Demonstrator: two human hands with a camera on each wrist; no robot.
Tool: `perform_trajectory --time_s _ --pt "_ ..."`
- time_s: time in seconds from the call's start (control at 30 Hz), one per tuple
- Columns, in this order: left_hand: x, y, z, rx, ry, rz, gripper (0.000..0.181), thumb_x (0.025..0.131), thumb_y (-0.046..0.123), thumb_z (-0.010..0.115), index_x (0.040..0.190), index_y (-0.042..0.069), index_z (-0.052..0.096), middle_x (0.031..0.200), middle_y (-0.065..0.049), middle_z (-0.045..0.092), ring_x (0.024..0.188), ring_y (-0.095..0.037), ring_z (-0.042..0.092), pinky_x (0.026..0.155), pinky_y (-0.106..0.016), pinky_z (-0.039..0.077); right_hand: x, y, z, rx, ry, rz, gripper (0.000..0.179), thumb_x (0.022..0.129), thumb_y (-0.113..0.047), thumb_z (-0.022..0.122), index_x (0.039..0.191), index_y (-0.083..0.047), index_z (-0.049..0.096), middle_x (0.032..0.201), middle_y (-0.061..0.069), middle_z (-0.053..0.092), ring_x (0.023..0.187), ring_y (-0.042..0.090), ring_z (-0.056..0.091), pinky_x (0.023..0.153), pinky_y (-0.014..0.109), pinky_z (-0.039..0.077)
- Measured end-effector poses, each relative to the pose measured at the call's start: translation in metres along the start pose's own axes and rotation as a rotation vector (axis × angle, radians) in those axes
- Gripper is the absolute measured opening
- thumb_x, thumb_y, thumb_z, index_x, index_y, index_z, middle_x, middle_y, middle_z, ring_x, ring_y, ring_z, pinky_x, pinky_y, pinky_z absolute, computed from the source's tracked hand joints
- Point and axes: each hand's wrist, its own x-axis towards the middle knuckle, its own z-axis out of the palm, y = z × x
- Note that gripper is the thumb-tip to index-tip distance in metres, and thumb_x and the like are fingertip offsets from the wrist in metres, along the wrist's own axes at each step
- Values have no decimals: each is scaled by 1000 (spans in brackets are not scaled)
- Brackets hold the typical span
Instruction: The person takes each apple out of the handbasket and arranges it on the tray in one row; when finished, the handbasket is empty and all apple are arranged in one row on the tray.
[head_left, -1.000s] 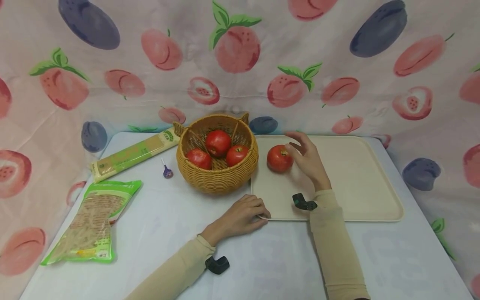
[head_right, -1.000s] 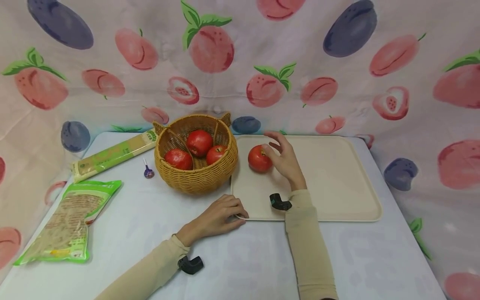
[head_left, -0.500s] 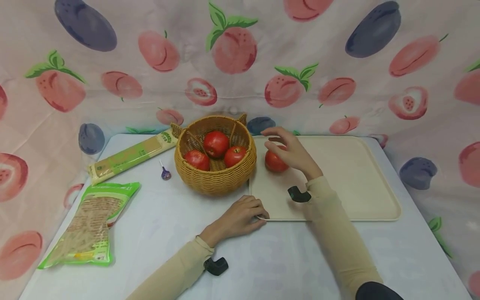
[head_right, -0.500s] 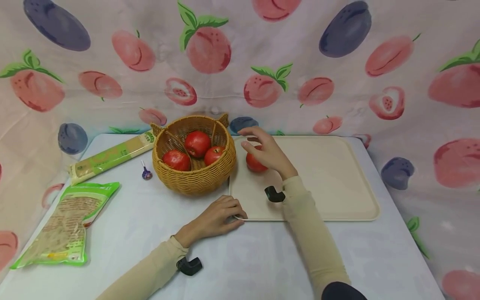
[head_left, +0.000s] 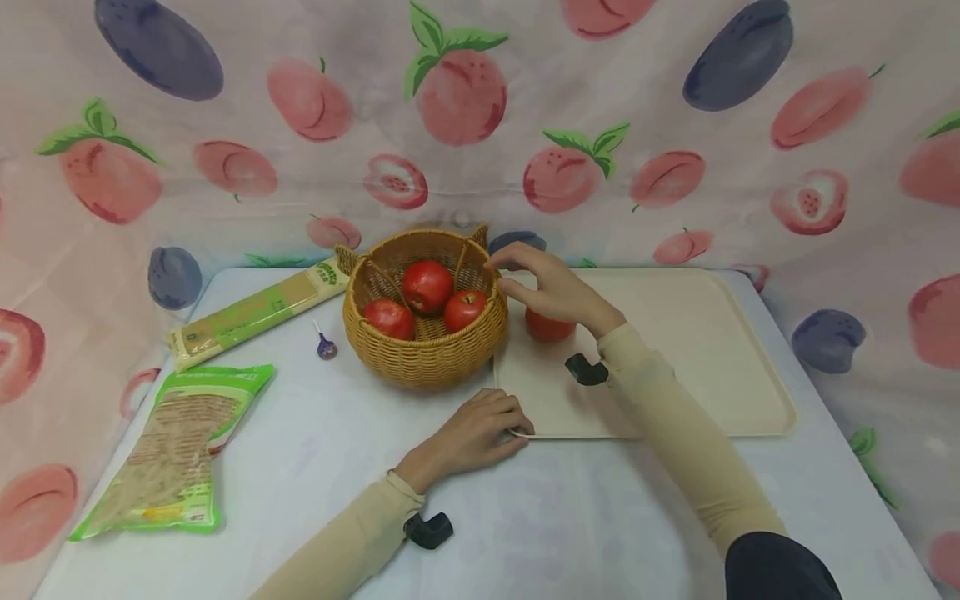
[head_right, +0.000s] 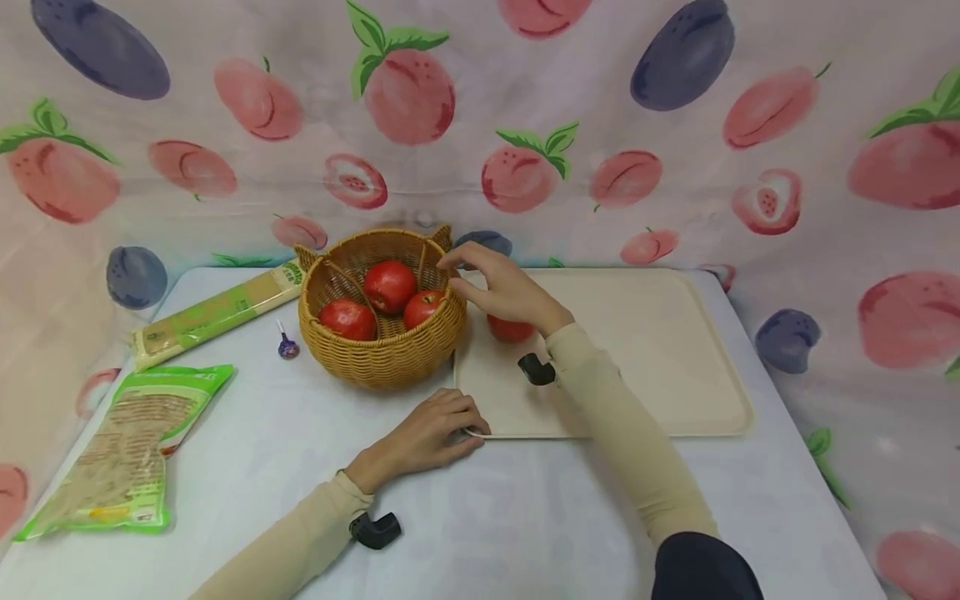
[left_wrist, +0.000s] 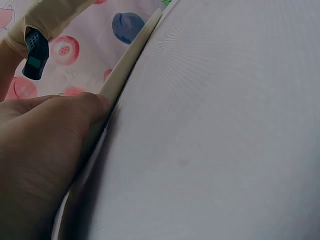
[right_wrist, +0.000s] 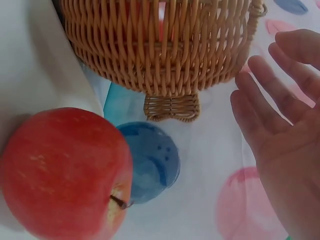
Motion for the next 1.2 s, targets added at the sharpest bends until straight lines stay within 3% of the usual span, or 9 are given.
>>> perform_trajectory --time_s 0.17,0.43,0.63,0.87,1.2 --pt "-3 -1 -4 -6 2 -22 12 85 26 69 97 25 70 90 14 58 92 -5 52 91 -24 40 13 -10 5 -48 -44 -41 26 94 -19 57 118 -9 59 119 4 59 113 16 52 100 38 42" --pt "-7 -2 -4 -5 20 -15 11 85 24 70 96 25 70 89 13 58 91 -6 52 90 -25 41 26 -21 15 -63 -134 -58 24 94 -13 57 117 -10 59 116 4 58 93 13 52 80 36 46" --pt "-3 -2 -3 12 24 13 10 86 26 68 95 24 69 90 13 58 91 -6 52 91 -25 40 35 -21 15 -171 -212 -51 23 94 -16 56 116 -12 60 116 1 58 105 14 55 92 34 45" --pt "4 -4 -1 6 11 14 10 87 27 67 96 24 69 91 13 59 94 -6 52 91 -25 40 46 -19 18 -216 -284 -3 21 93 -16 57 113 -10 61 111 2 58 98 17 55 89 34 45" --pt "1 -1 -1 0 -26 -9 11 88 29 66 97 25 70 91 13 59 93 -6 52 90 -25 41 60 -21 20 -296 -460 75 31 91 -23 61 119 -10 58 118 5 55 113 22 52 96 38 43"
